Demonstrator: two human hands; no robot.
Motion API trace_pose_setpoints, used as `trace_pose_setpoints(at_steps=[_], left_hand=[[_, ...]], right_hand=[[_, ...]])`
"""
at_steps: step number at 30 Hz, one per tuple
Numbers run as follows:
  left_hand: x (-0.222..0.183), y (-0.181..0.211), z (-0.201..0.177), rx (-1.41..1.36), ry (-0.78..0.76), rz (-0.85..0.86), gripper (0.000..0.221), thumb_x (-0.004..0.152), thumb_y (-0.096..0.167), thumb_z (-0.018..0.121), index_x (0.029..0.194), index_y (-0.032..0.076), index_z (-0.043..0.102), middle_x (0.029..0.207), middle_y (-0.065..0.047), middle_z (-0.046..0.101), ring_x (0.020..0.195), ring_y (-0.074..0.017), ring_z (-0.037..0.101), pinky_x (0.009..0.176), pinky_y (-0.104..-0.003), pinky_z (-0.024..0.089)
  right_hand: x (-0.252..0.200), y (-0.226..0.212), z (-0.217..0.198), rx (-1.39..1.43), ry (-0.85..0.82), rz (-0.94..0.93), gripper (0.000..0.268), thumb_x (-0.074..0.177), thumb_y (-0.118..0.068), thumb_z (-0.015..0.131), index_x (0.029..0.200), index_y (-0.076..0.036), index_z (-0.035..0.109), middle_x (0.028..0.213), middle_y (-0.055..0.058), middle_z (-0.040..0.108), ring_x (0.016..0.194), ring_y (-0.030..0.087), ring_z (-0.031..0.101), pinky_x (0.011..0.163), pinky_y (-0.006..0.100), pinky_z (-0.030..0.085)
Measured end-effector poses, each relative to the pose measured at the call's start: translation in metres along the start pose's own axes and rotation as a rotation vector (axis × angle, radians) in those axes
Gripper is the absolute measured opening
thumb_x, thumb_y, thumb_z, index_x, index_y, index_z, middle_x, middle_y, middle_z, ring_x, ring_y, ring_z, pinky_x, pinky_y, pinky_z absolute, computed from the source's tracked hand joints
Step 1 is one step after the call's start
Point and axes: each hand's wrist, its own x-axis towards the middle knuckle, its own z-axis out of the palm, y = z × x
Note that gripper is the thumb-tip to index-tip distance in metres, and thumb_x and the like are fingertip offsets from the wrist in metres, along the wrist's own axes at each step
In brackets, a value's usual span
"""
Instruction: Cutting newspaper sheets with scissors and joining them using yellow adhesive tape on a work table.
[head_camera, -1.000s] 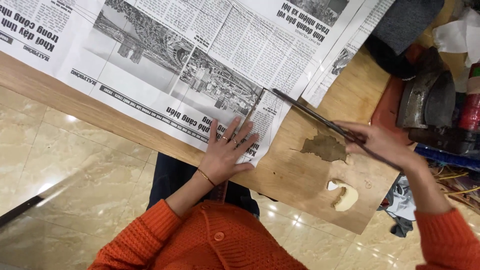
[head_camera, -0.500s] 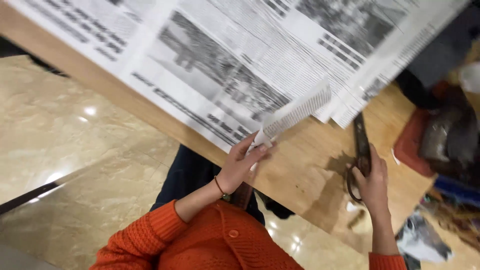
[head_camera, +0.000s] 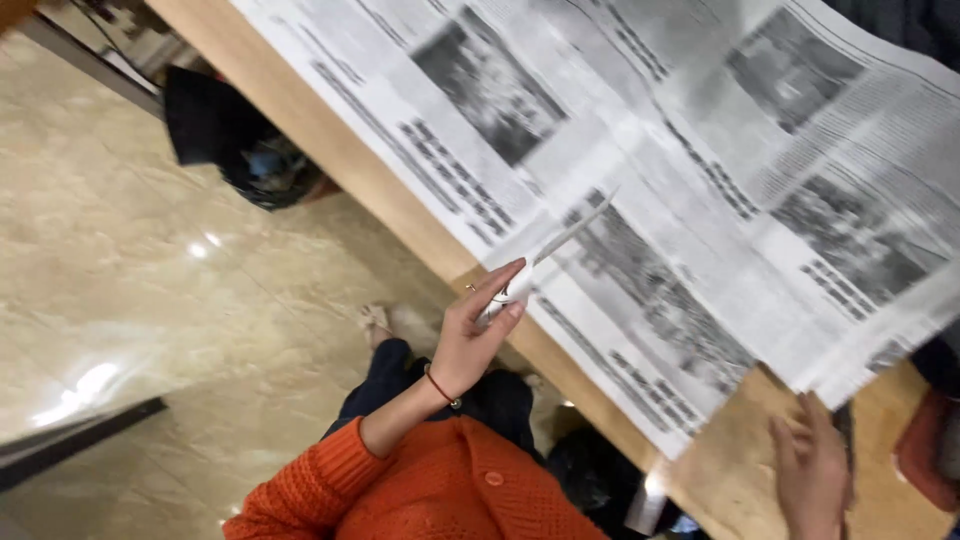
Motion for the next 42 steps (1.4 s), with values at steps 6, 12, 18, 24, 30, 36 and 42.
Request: trace_pose_setpoints(at_steps=[6,12,18,24,30,36,42], left_hand=[[0.040,0.011,-0.113,0.460,-0.114,0.382,0.049,0.105,0.008,0.060,0.151,0.021,0.048,0.156,-0.007,0.049,0.134,-0.0277,0.062,0.102,-0.040,0.061],[0.118,-0.005,-0.154,0.643,-0.203,0.635,0.037,0.098,0.018,0.065,0.134,0.014,0.066,0.146,-0.013,0.059,0.129,-0.0295,0.062,0.111,-0.041,0.047],[0.198,-0.010,-0.204,0.734,-0.237,0.659,0.042,0.093,0.028,0.072,0.133,0.016,0.067,0.149,-0.010,0.058,0.133,-0.0267,0.059,0.115,-0.042,0.042],[0.299,-0.007,-0.257,0.825,-0.060,0.337,0.045,0.101,0.035,0.062,0.141,0.014,0.059,0.146,-0.019,0.054,0.138,-0.0379,0.050,0.115,-0.055,0.037],[0.437,-0.074,-0.292,1.367,0.101,0.178,0.064,0.084,0.028,0.084,0.140,0.014,0.056,0.142,-0.018,0.054,0.127,-0.0409,0.056,0.101,-0.058,0.051],[0.520,-0.090,-0.293,1.505,0.029,-0.163,0.081,0.077,0.028,0.083,0.145,0.016,0.041,0.126,-0.012,0.062,0.110,-0.0339,0.063,0.092,-0.054,0.052],[0.513,-0.075,-0.300,1.314,0.033,0.025,0.089,0.075,0.010,0.083,0.151,0.009,0.038,0.137,-0.019,0.050,0.115,-0.0416,0.059,0.094,-0.055,0.048]], right_hand=[[0.082,-0.362,0.108,1.030,-0.605,0.213,0.105,0.078,-0.070,0.051,0.161,-0.010,0.026,0.143,0.017,0.059,0.123,0.028,0.060,0.102,0.043,0.046],[0.162,-0.423,0.190,1.224,-0.278,0.259,0.054,0.100,-0.010,0.056,0.147,0.010,0.039,0.129,0.020,0.061,0.105,0.028,0.067,0.089,0.041,0.055],[0.262,-0.458,0.226,0.998,-0.324,0.284,0.033,0.093,-0.010,0.076,0.119,0.007,0.065,0.088,0.011,0.064,0.068,0.016,0.062,0.061,0.029,0.057],[0.412,-0.572,0.217,0.947,-0.157,0.263,0.029,0.097,-0.026,0.074,0.110,-0.001,0.068,0.089,0.005,0.060,0.074,0.013,0.063,0.068,0.028,0.055],[0.557,-0.532,0.298,0.902,-0.041,0.166,0.023,0.100,-0.025,0.068,0.111,-0.006,0.063,0.086,0.000,0.062,0.069,0.009,0.068,0.063,0.024,0.054],[0.621,-0.528,0.343,1.047,-0.132,0.303,0.016,0.099,-0.018,0.066,0.103,-0.004,0.058,0.080,0.003,0.054,0.055,0.013,0.063,0.049,0.023,0.045],[0.612,-0.545,0.364,0.817,-0.342,0.356,0.026,0.094,-0.029,0.073,0.086,-0.008,0.059,0.056,0.004,0.055,0.043,0.011,0.054,0.037,0.024,0.034]])
